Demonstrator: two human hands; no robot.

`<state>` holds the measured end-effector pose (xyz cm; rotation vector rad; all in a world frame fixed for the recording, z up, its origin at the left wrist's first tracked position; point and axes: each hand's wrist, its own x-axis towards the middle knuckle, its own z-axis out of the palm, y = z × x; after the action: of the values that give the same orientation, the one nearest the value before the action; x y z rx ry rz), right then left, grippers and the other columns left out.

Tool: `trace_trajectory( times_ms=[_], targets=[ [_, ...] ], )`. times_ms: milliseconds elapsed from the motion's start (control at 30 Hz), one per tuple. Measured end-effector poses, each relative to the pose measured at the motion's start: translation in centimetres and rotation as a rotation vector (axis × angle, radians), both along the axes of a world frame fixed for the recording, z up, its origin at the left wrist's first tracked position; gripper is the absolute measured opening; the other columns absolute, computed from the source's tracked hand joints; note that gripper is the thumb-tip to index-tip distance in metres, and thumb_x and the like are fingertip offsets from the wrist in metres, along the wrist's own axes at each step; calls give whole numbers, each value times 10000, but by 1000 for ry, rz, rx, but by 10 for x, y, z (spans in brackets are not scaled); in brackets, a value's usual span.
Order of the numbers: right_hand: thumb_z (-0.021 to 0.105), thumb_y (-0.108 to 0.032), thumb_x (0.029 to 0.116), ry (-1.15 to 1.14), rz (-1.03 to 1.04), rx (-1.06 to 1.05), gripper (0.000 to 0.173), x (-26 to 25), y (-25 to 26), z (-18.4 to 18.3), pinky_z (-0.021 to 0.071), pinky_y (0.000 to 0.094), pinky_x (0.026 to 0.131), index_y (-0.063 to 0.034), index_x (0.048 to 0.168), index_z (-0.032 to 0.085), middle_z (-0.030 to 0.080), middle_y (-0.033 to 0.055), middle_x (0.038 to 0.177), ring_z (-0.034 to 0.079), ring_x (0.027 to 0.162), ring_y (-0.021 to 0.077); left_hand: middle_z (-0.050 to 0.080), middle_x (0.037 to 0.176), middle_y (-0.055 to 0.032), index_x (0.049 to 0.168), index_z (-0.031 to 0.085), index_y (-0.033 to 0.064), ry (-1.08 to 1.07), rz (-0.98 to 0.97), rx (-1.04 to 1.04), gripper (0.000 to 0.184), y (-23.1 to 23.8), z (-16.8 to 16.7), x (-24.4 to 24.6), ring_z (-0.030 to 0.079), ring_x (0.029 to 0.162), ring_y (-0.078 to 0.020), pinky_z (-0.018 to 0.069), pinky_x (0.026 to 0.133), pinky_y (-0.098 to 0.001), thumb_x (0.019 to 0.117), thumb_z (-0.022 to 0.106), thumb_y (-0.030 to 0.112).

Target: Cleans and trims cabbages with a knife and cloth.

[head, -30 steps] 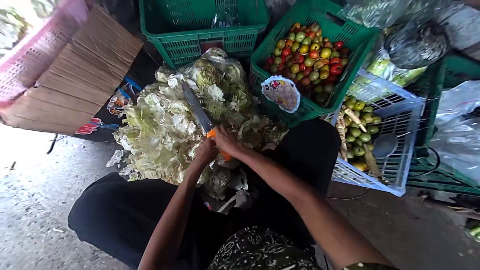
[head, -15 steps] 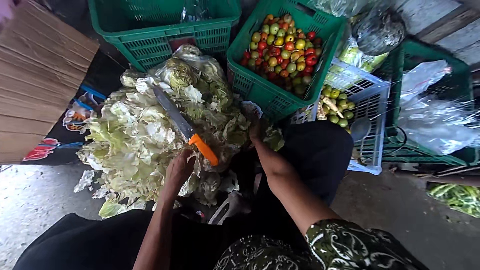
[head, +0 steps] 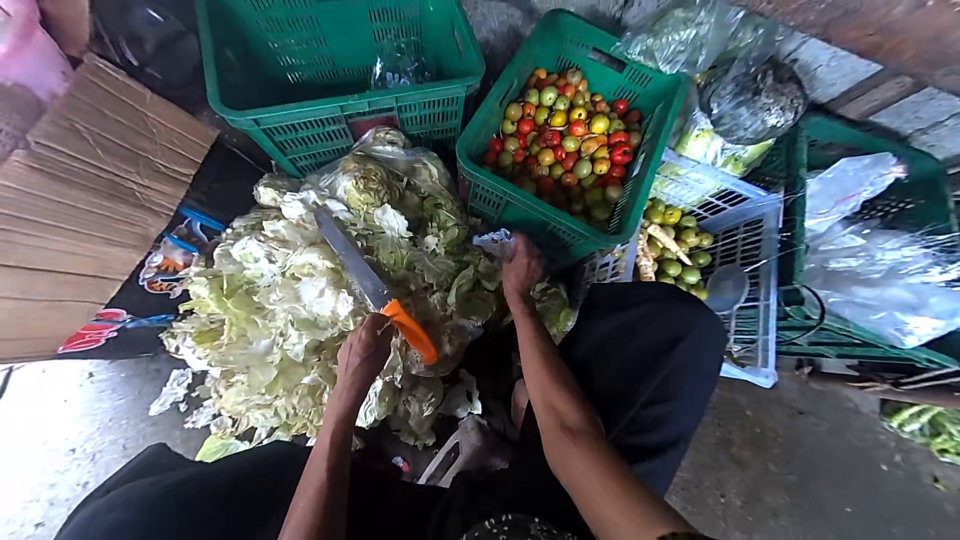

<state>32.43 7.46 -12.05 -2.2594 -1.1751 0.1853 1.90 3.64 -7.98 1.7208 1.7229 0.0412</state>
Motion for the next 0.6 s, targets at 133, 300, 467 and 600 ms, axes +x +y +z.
trace_trajectory(
  times_ms=[133, 300, 467, 600],
  targets=[
    [560, -23, 946, -118, 127, 152, 374, 28, -1, 95, 428, 688, 946, -68, 1297, 681, 665, 290, 1203, 616, 1144, 500, 691, 1211, -180, 1276, 650, 55, 53, -2, 20, 326, 3, 9, 6, 677, 1088, -378, 510, 923, -607, 1053, 529, 260],
    [511, -140, 1000, -183, -162, -66, 447, 86, 33, 123, 360, 725, 988, -140, 1445, 561, 517, 263, 1444, 426, 1363, 516, 706, 1186, -175, 1332, 611, 52, 51, 112, 0, 381, 14, 8, 5, 676, 1105, -374, 506, 950, -595, 1052, 524, 295],
    [501, -201, 1024, -218, -194, 67, 448, 74, 40, 107, 221, 689, 1154, -63, 1450, 524, 462, 280, 1502, 345, 1443, 505, 654, 1178, -254, 1432, 421, -54, -351, 419, -255, 567, 8, -28, 8, 718, 931, -320, 600, 828, -477, 1067, 537, 364],
    [510, -230, 1051, 107, 428, -192, 382, -38, 1, 110, 525, 627, 927, 3, 1346, 576, 669, 262, 1197, 660, 1104, 441, 641, 978, -188, 1317, 494, -72, -709, 629, -220, 421, 2, -29, 29, 669, 763, -215, 589, 701, -375, 1102, 469, 289]
  ],
)
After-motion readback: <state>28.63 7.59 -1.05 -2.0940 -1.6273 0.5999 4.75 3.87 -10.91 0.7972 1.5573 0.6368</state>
